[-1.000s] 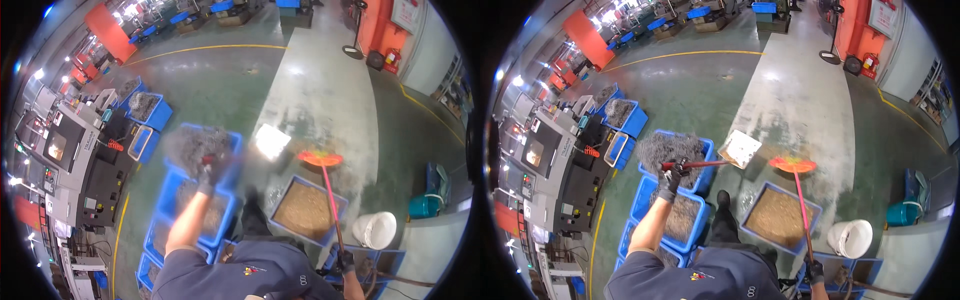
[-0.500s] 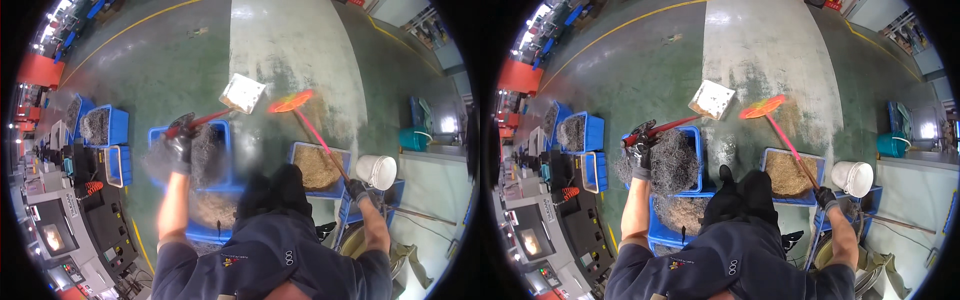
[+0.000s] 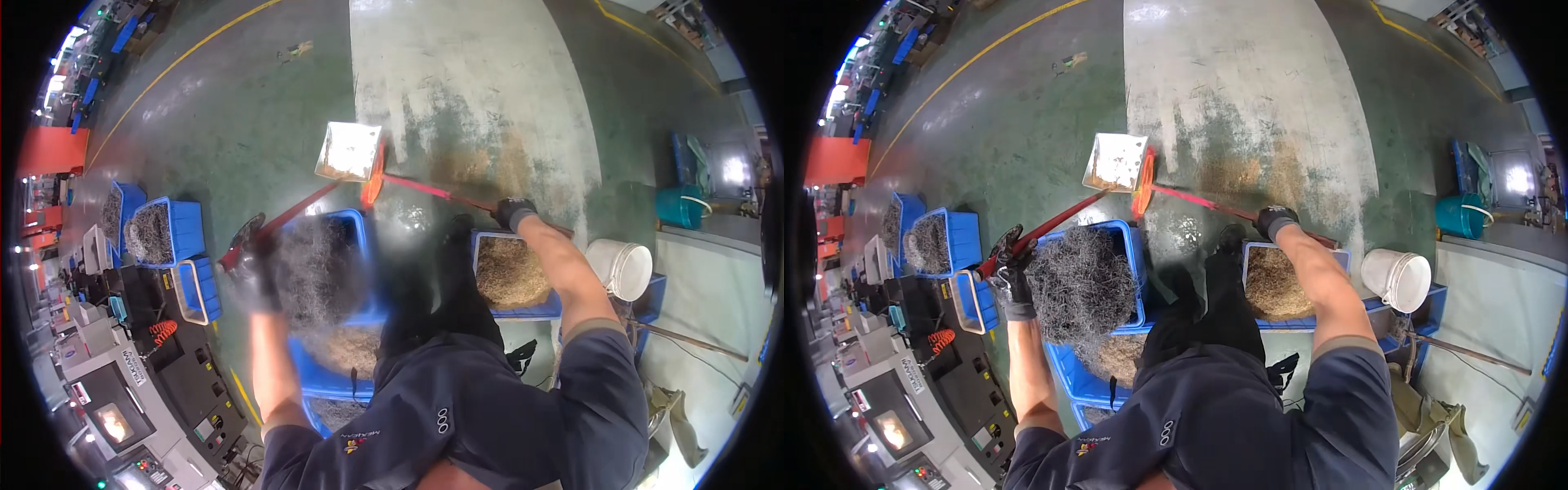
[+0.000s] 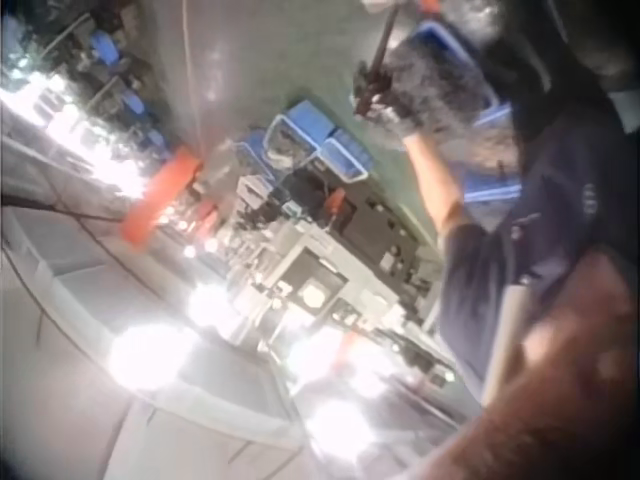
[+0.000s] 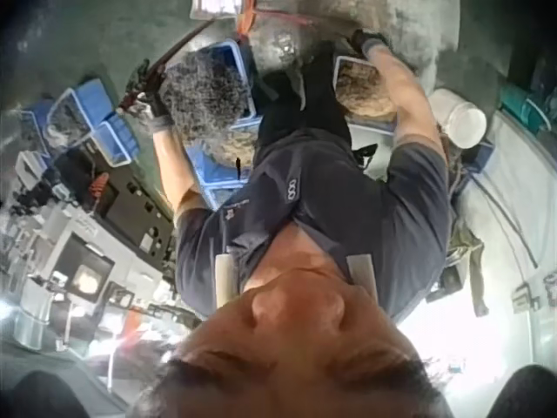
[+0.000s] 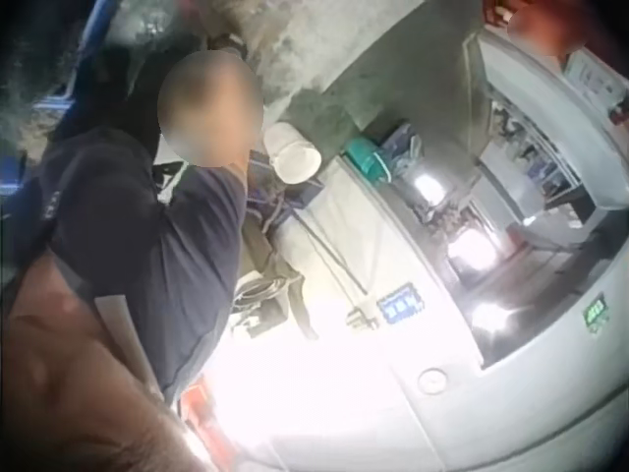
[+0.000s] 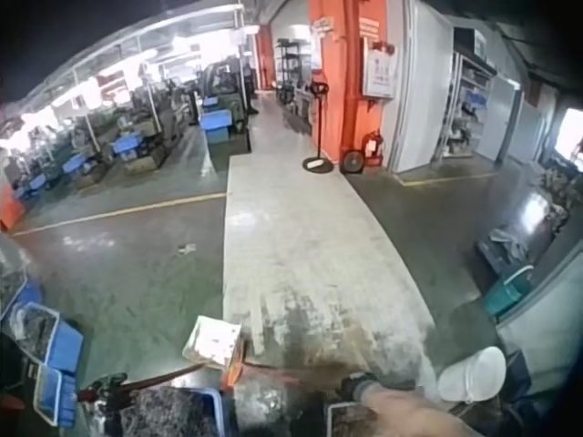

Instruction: The worker processes metal parts using a finishing machine and sweeps the factory floor to maintain the workspace.

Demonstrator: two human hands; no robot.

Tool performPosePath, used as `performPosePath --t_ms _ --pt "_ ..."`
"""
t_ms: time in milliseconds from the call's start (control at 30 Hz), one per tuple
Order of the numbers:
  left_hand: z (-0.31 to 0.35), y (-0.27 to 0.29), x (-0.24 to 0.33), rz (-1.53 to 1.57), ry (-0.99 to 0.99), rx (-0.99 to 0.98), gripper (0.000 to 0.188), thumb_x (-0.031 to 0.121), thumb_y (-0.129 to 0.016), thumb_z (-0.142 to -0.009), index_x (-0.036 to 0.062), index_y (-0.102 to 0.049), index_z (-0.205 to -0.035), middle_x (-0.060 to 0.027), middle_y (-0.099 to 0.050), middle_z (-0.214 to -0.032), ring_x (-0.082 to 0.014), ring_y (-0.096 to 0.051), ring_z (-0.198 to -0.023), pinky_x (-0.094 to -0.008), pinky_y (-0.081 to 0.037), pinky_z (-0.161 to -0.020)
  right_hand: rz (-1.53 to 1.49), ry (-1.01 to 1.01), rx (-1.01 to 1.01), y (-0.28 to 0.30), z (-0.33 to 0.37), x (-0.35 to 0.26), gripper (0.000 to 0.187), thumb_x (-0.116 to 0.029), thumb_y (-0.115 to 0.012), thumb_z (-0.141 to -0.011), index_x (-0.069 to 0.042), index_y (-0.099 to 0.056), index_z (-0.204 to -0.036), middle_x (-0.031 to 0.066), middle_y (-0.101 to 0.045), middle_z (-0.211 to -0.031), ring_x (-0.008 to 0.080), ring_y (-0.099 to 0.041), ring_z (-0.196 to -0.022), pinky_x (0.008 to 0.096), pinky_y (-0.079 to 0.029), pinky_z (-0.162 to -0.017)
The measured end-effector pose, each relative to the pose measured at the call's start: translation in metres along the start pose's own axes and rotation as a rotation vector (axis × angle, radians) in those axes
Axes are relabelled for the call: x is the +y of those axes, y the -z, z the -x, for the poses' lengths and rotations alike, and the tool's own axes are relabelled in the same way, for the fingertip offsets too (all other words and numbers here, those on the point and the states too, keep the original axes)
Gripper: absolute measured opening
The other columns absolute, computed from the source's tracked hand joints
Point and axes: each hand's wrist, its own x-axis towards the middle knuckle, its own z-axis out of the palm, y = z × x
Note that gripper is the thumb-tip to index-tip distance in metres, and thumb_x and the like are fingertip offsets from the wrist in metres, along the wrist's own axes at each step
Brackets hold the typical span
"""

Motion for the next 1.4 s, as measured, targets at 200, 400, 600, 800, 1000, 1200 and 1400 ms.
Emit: performPosePath --t_ms 200,400,600,800,1000,1200,1400 --pt "-0.034 -0.043 0.001 -0.109 0.085 -0.027 0.038 0.033 -0.048 -0.094 0.0022 -0.06 -0.113 -0.0107 -0.063 -0.114 -0.0265 -0.067 -0.088 -0.0319 -0.055 -0.071 0.027 -0.188 -0.144 0.015 -0.028 0.118 0.043 -0.042 -0.052 -0.085 -0.01 -0.066 -0.11 0.0155 -0.064 -0.112 0.0317 -0.061 -0.105 0.0408 -0.047 -0.088" --pt "-0.082 -0.078 -0.007 0.04 0.149 -0.044 0.035 0.03 -0.05 -0.092 0.0019 -0.061 -0.112 -0.0112 -0.063 -0.114 -0.0272 -0.068 -0.086 -0.0328 -0.056 -0.069 0.13 -0.398 -0.138 0.042 0.046 0.28 0.038 -0.042 -0.051 -0.087 -0.012 -0.07 -0.102 0.0132 -0.066 -0.106 0.0287 -0.064 -0.1 0.0396 -0.05 -0.084" --pt "-0.115 -0.135 0.023 0.023 0.155 0.002 0.035 0.028 -0.054 -0.09 0.0011 -0.061 -0.111 -0.0126 -0.063 -0.113 -0.0294 -0.068 -0.083 -0.0354 -0.057 -0.069 0.156 -0.415 -0.008 0.061 0.108 0.353 0.041 -0.045 -0.048 -0.088 -0.01 -0.071 -0.094 0.0176 -0.067 -0.098 0.0313 -0.065 -0.093 0.0426 -0.051 -0.081" --pt "-0.165 -0.144 0.015 0.025 0.062 -0.044 0.034 0.029 -0.054 -0.09 0.0019 -0.061 -0.111 -0.0124 -0.063 -0.113 -0.0288 -0.067 -0.085 -0.0365 -0.056 -0.073 0.042 -0.207 0.076 0.032 0.066 0.318 0.035 -0.032 -0.04 -0.095 -0.01 -0.067 -0.098 0.0157 -0.067 -0.088 0.0325 -0.066 -0.085 0.0439 -0.052 -0.074" --pt "-0.223 -0.179 0.005 -0.018 0.12 -0.198 0.034 0.028 -0.053 -0.09 0.0027 -0.061 -0.111 -0.012 -0.063 -0.113 -0.0278 -0.067 -0.085 -0.0366 -0.056 -0.074 -0.371 -0.393 -0.012 0.048 -0.114 0.158 0.043 -0.043 -0.044 -0.092 -0.011 -0.064 -0.112 0.017 -0.063 -0.113 0.0331 -0.061 -0.105 0.0421 -0.047 -0.089" --pt "-0.259 -0.208 0.016 -0.035 0.187 -0.244 0.032 0.025 -0.053 -0.09 0.001 -0.061 -0.11 -0.0139 -0.063 -0.112 -0.0276 -0.068 -0.081 -0.0362 -0.058 -0.068 -0.331 -0.538 -0.045 0.022 -0.075 0.188 0.041 -0.043 -0.044 -0.091 -0.014 -0.064 -0.113 0.0155 -0.063 -0.113 0.0323 -0.061 -0.106 0.0422 -0.047 -0.089" --pt "-0.315 -0.233 -0.011 -0.078 0.079 -0.413 0.034 0.025 -0.053 -0.09 -0.0001 -0.06 -0.11 -0.0155 -0.063 -0.112 -0.0274 -0.068 -0.078 -0.0349 -0.058 -0.064 -0.266 -0.641 -0.163 -0.048 0.074 0.268 0.029 -0.04 -0.046 -0.091 -0.024 -0.065 -0.108 0.0171 -0.067 -0.092 0.0312 -0.066 -0.086 0.0448 -0.052 -0.075"
